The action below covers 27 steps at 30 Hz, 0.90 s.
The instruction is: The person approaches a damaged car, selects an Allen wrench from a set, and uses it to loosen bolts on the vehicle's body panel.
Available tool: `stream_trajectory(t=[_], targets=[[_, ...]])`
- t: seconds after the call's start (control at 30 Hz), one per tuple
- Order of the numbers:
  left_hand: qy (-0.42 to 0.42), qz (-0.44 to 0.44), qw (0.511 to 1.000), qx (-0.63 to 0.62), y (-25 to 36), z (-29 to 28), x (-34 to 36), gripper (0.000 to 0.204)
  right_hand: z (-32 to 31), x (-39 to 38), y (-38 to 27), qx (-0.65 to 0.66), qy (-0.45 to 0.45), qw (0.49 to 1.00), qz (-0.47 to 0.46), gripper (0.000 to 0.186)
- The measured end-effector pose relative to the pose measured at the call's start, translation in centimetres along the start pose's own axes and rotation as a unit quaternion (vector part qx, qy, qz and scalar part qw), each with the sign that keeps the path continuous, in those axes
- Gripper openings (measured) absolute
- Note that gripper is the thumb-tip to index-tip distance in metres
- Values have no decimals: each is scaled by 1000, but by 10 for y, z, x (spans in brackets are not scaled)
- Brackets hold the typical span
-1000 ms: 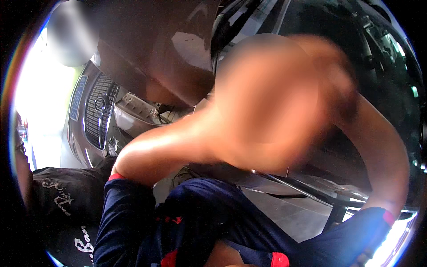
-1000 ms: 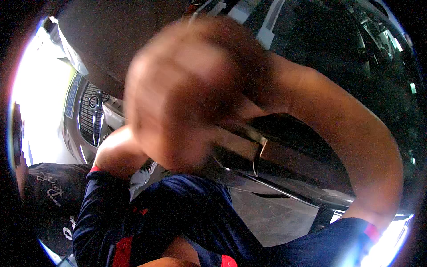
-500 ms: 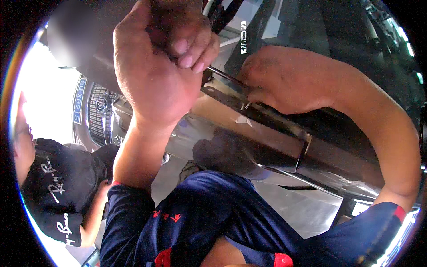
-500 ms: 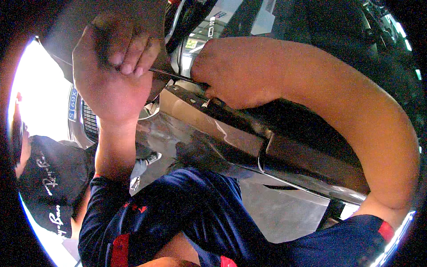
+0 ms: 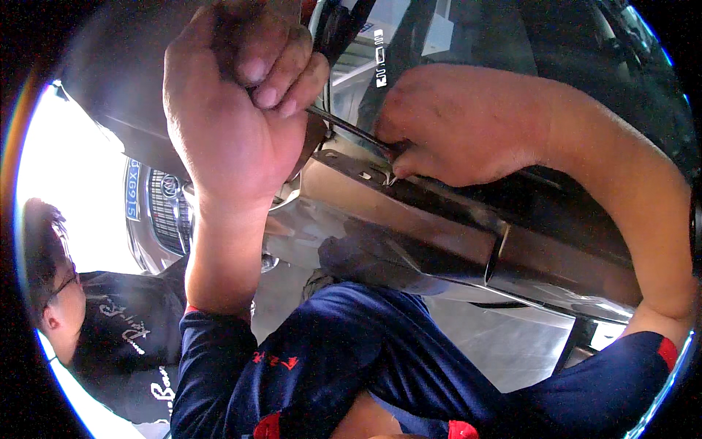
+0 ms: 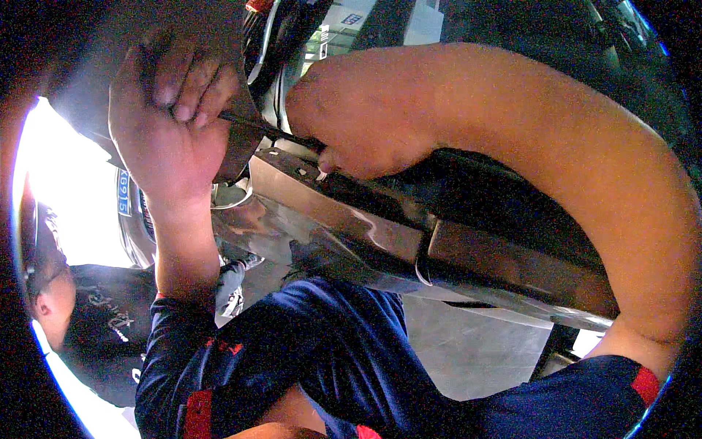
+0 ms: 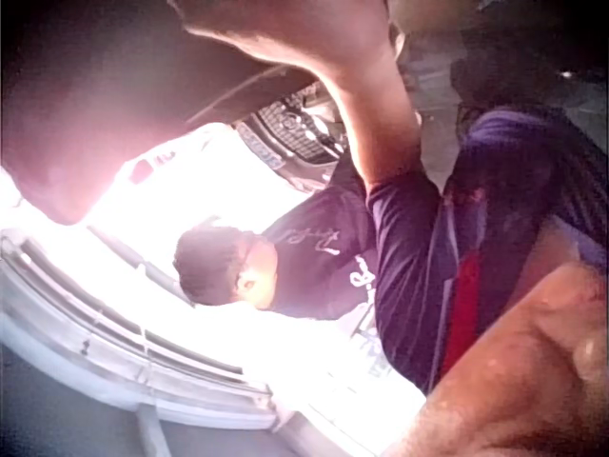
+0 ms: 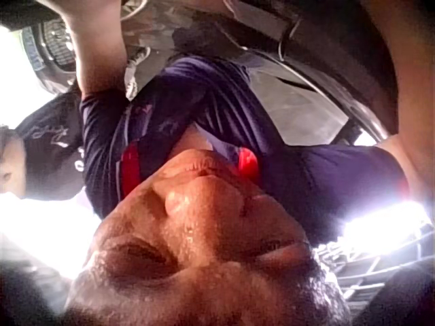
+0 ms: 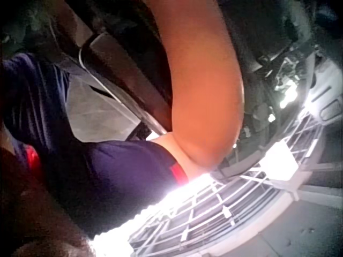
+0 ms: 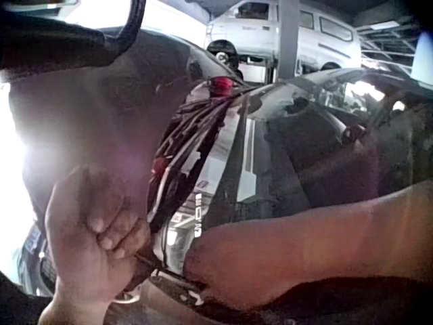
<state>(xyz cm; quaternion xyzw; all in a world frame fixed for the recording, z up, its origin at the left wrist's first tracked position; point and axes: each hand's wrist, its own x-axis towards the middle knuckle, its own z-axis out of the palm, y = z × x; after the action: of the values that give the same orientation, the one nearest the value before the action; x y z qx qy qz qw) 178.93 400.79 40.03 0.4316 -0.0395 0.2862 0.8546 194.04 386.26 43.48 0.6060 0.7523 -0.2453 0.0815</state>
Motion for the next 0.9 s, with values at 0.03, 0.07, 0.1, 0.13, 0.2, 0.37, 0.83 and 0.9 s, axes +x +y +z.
stream_trajectory(t=[0.03,0.07,0.1,0.13,0.2,0.37,0.83,0.9], targets=[[-1,-3,1000,0,-1,0,2,24,1,0,2,8,-2,1000,3,35],[7,-13,1000,1,-3,1,4,24,2,0,4,11,-1,1000,5,35],[15,-23,1000,2,-4,0,6,24,1,1,5,11,-3,1000,3,35],[14,-29,999,1,-5,-2,9,24,0,1,6,14,-7,1000,2,34],[5,-47,999,-12,-5,-6,14,23,0,2,8,28,0,1000,4,34],[14,-50,999,0,-3,-13,19,23,-6,5,11,81,-12,997,10,32],[63,-103,990,-72,17,8,-3,21,6,7,6,21,84,994,-62,31],[25,-93,995,-41,18,10,-3,20,7,7,6,16,91,993,-74,31]])
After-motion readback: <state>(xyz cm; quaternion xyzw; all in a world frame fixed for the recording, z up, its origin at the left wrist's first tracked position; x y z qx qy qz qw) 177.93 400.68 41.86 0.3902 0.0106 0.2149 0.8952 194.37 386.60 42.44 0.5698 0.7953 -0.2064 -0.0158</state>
